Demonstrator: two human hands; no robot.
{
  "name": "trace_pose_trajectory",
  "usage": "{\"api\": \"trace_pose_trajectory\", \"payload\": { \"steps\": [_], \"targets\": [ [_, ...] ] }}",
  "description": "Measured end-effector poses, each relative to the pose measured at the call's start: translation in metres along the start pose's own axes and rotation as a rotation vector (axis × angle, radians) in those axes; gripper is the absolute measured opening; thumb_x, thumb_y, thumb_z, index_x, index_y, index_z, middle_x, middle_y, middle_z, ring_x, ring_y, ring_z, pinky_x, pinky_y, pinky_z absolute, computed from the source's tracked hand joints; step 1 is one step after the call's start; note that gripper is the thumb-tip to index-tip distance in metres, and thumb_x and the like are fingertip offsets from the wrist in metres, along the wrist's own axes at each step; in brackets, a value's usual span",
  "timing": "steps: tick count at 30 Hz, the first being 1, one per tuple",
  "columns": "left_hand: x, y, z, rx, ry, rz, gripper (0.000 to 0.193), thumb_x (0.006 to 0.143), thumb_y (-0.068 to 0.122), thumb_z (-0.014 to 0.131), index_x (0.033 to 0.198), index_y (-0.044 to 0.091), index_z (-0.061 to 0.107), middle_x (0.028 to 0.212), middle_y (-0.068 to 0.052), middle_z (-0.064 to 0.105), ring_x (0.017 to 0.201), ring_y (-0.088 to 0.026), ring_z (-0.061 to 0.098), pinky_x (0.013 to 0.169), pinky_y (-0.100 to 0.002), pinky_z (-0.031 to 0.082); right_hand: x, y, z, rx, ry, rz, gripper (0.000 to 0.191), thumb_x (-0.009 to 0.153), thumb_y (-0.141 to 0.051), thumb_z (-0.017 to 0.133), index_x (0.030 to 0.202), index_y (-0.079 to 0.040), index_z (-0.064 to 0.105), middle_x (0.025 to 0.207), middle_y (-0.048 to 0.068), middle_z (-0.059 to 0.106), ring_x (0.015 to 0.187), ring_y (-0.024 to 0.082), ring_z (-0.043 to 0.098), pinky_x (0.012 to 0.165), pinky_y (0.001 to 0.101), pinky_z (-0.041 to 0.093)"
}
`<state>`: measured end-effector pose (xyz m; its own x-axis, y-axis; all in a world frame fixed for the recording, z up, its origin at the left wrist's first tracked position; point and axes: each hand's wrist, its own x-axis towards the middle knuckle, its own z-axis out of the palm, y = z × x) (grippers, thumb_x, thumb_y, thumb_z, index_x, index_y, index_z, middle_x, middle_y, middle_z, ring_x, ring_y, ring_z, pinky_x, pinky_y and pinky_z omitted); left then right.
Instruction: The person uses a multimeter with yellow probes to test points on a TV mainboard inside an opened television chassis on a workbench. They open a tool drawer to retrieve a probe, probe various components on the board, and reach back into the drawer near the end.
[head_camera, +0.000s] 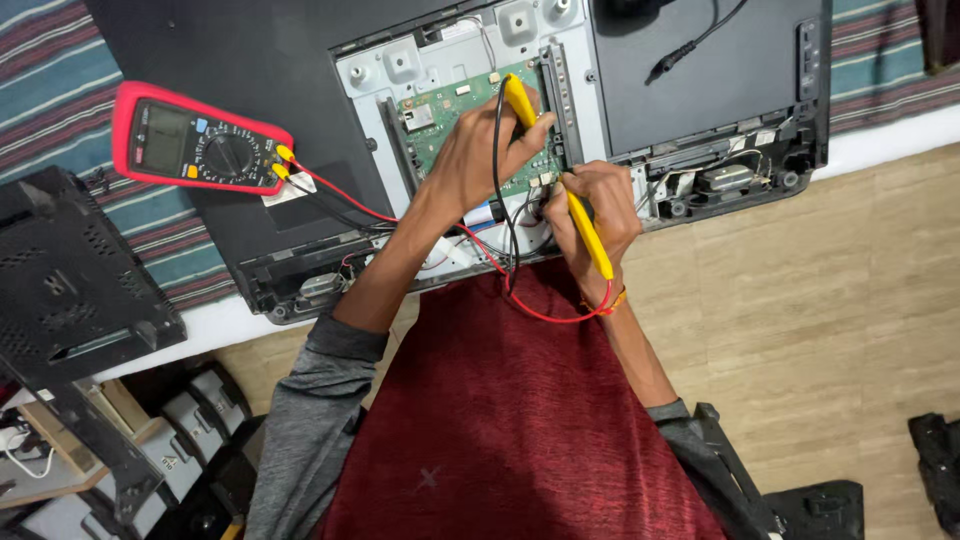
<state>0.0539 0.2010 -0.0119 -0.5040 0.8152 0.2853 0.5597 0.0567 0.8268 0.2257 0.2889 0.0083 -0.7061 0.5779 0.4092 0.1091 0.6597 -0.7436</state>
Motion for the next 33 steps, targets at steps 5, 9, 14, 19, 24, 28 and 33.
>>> {"api": "trace_pose_trajectory", "payload": {
  "steps": [5, 9, 14, 19, 24, 28, 33],
  "targets": [
    [0.0007, 0.0004, 0.0011, 0.002, -0.003, -0.021, 0.024, 0.105, 0.021, 0.069, 0.105, -0.002, 0.061, 0.086, -0.017, 0.067, 0.078, -0.036, 0.069, 0.073, -0.042, 0.056, 0.0001, -0.0003, 0.0000, 0.007, 0.001, -0.008, 0.014, 0.089, 0.001, 0.076, 0.097, 0.002, 0.065, 0.095, 0.015, 0.067, 0.097, 0.033, 0.068, 0.086, 0.0397, 0.055],
    [0.0015, 0.0005, 0.0010, 0.015, -0.017, -0.020, 0.025, 0.105, 0.020, 0.068, 0.105, -0.003, 0.060, 0.086, -0.018, 0.067, 0.077, -0.037, 0.069, 0.073, -0.042, 0.056, 0.0001, 0.0002, 0.0005, -0.004, 0.001, -0.007, 0.015, 0.088, 0.001, 0.077, 0.096, 0.002, 0.064, 0.095, 0.015, 0.068, 0.096, 0.033, 0.068, 0.085, 0.0397, 0.055],
    [0.0007, 0.0004, 0.0013, 0.020, 0.003, 0.002, 0.025, 0.105, 0.020, 0.068, 0.106, -0.004, 0.061, 0.087, -0.017, 0.067, 0.078, -0.036, 0.069, 0.075, -0.042, 0.056, 0.0000, 0.0007, 0.0013, -0.005, 0.014, -0.014, 0.014, 0.087, 0.003, 0.076, 0.095, 0.002, 0.064, 0.094, 0.014, 0.067, 0.097, 0.033, 0.069, 0.085, 0.0393, 0.056],
    [0.0008, -0.0011, 0.0019, 0.032, 0.006, 0.026, 0.023, 0.105, 0.020, 0.068, 0.104, -0.002, 0.061, 0.089, -0.018, 0.068, 0.080, -0.036, 0.070, 0.075, -0.042, 0.057, 0.0001, 0.0002, -0.0001, -0.007, -0.005, -0.009, 0.014, 0.088, 0.003, 0.076, 0.095, 0.002, 0.064, 0.094, 0.014, 0.067, 0.096, 0.032, 0.068, 0.084, 0.0394, 0.055],
    [-0.0001, -0.0013, 0.0025, -0.004, -0.012, -0.056, 0.023, 0.104, 0.018, 0.069, 0.107, -0.002, 0.059, 0.081, -0.017, 0.068, 0.073, -0.034, 0.070, 0.069, -0.041, 0.056, 0.0008, -0.0013, 0.0002, 0.001, -0.002, -0.003, 0.014, 0.090, 0.002, 0.077, 0.095, 0.002, 0.063, 0.095, 0.014, 0.067, 0.095, 0.032, 0.068, 0.084, 0.0395, 0.055],
    [-0.0010, -0.0019, 0.0039, -0.028, 0.036, -0.077, 0.024, 0.104, 0.017, 0.069, 0.112, -0.002, 0.056, 0.080, -0.016, 0.068, 0.072, -0.035, 0.070, 0.066, -0.040, 0.055, 0.0007, -0.0014, 0.0002, 0.002, 0.000, 0.003, 0.013, 0.089, 0.002, 0.076, 0.096, 0.002, 0.064, 0.095, 0.014, 0.067, 0.096, 0.032, 0.068, 0.084, 0.0392, 0.055],
    [0.0002, -0.0038, 0.0038, 0.001, 0.029, 0.007, 0.022, 0.105, 0.016, 0.068, 0.111, -0.001, 0.055, 0.083, -0.016, 0.067, 0.074, -0.036, 0.069, 0.068, -0.041, 0.055, 0.0007, -0.0008, 0.0010, -0.003, 0.005, -0.005, 0.014, 0.089, 0.002, 0.077, 0.096, 0.002, 0.064, 0.095, 0.014, 0.067, 0.097, 0.032, 0.068, 0.085, 0.0394, 0.056]
  ]
}}
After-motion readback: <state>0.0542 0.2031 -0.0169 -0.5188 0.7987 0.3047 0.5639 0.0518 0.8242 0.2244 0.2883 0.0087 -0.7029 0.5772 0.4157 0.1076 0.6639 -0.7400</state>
